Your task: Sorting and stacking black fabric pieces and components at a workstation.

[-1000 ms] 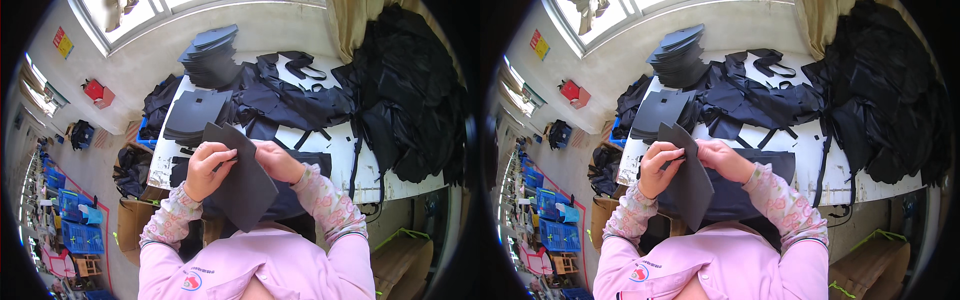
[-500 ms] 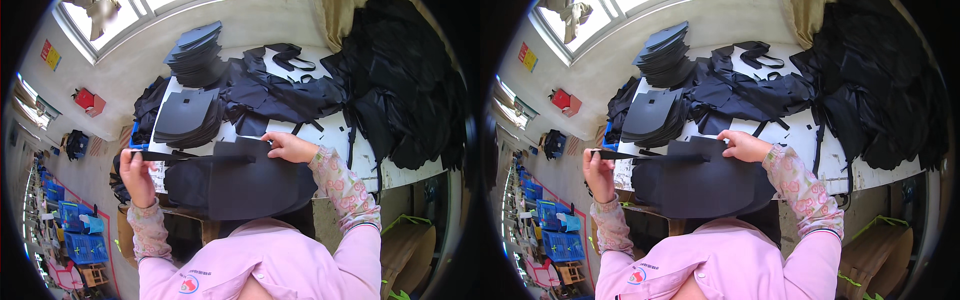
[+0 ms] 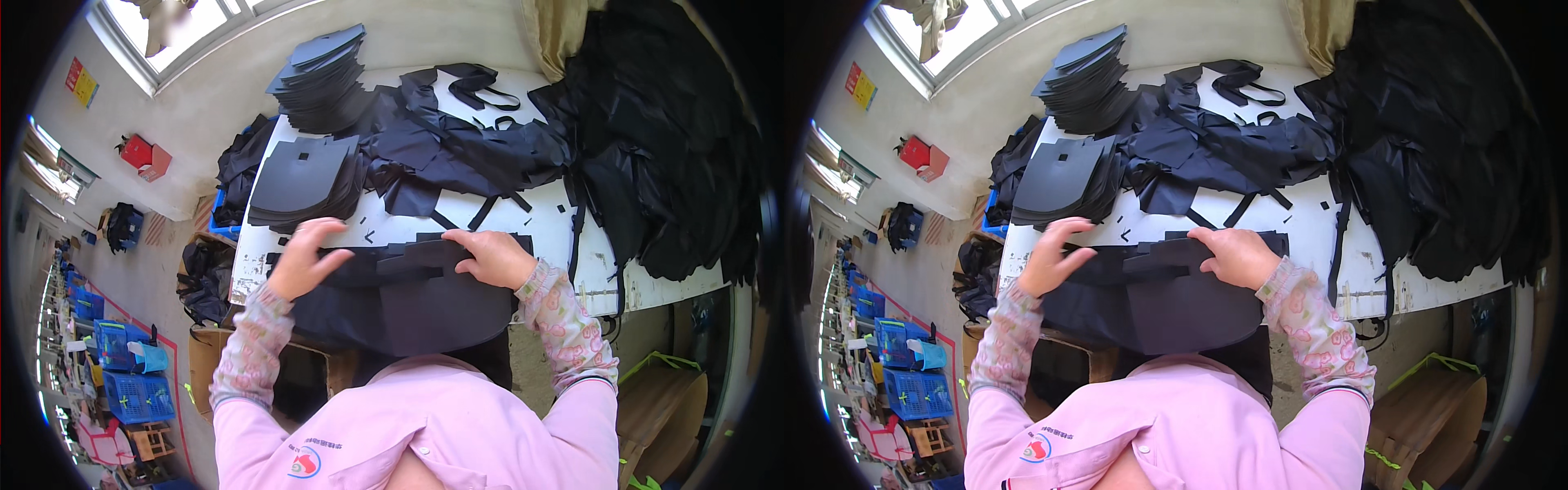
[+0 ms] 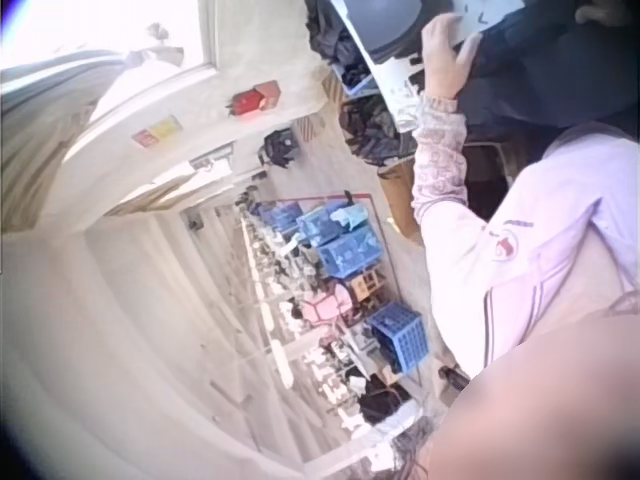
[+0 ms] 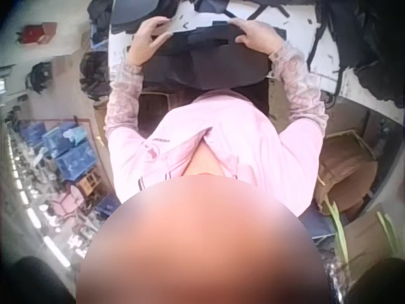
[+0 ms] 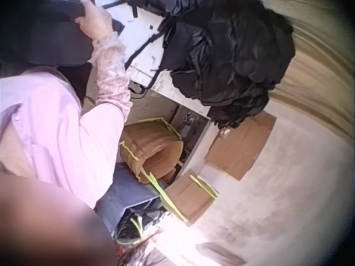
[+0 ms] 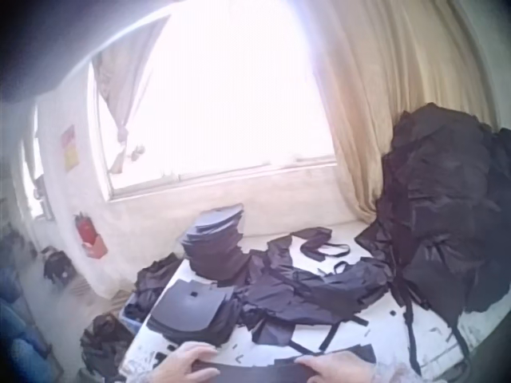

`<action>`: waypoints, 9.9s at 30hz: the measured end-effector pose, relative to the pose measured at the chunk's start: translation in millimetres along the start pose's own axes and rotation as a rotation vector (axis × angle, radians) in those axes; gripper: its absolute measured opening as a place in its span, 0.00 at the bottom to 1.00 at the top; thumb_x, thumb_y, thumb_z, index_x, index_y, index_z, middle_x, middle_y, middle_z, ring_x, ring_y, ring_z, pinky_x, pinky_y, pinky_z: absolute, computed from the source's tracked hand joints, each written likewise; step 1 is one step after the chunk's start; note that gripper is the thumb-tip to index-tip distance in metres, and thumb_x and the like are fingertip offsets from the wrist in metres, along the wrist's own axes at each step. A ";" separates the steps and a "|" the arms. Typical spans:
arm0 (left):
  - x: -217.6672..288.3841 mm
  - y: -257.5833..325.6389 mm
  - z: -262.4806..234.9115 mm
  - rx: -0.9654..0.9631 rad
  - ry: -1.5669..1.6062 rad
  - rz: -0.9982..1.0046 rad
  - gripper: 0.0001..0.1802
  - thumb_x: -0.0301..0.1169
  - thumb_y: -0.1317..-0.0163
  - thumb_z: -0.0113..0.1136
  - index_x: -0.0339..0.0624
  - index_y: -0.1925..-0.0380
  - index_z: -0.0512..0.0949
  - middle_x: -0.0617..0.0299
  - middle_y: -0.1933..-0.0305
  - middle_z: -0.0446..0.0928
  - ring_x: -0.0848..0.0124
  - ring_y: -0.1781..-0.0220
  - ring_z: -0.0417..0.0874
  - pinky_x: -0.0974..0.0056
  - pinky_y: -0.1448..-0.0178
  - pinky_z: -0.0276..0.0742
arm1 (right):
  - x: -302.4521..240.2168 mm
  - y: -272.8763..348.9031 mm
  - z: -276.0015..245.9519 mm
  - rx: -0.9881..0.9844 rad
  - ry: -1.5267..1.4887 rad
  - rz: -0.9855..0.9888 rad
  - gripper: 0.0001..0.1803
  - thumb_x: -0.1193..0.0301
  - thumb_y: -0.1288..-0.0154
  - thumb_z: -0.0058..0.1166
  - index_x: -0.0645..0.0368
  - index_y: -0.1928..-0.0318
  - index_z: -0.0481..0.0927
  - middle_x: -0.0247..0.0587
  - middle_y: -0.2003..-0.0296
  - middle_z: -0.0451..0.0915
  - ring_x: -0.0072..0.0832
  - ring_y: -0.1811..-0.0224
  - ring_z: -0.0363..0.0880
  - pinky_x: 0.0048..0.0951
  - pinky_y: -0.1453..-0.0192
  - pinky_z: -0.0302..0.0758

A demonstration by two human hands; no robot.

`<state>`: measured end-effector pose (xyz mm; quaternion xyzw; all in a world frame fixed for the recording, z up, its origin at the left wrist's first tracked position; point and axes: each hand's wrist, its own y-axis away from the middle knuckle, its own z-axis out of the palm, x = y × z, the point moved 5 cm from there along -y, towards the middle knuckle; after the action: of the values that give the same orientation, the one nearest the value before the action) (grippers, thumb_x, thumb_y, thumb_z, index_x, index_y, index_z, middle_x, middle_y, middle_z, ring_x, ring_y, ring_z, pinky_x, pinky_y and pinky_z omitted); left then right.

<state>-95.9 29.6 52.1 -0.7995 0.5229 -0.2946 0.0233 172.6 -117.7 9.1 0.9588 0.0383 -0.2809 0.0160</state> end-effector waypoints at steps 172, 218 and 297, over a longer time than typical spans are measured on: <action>-145.9 100.2 -29.3 -0.651 0.219 -0.788 0.12 0.33 0.41 0.71 0.34 0.69 0.84 0.69 0.76 0.80 0.80 0.72 0.75 0.67 0.63 0.73 | 20.2 83.9 -18.0 -0.013 -0.152 0.175 0.26 0.64 0.46 0.72 0.59 0.52 0.72 0.39 0.67 0.78 0.29 0.69 0.78 0.31 0.63 0.75; -206.2 141.6 -81.2 -0.389 0.413 -1.096 0.10 0.32 0.36 0.66 0.34 0.68 0.82 0.61 0.75 0.81 0.74 0.76 0.83 0.71 0.72 0.79 | -26.0 41.8 67.8 -0.169 0.318 -0.309 0.53 0.38 0.44 0.60 0.52 0.25 0.59 0.49 0.24 0.53 0.48 0.20 0.45 0.52 0.19 0.43; 69.0 5.8 -45.3 0.369 0.205 0.069 0.08 0.17 0.46 0.67 0.36 0.66 0.80 0.56 0.67 0.80 0.68 0.67 0.82 0.67 0.61 0.77 | -52.3 -36.7 -6.2 -0.110 -0.876 -0.201 0.19 0.78 0.34 0.55 0.63 0.42 0.76 0.35 0.66 0.83 0.21 0.60 0.80 0.28 0.52 0.77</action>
<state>-103.8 -19.4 118.3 -0.7292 0.4869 -0.4640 0.1260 129.0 -84.1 42.2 0.7389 0.1360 -0.6577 0.0543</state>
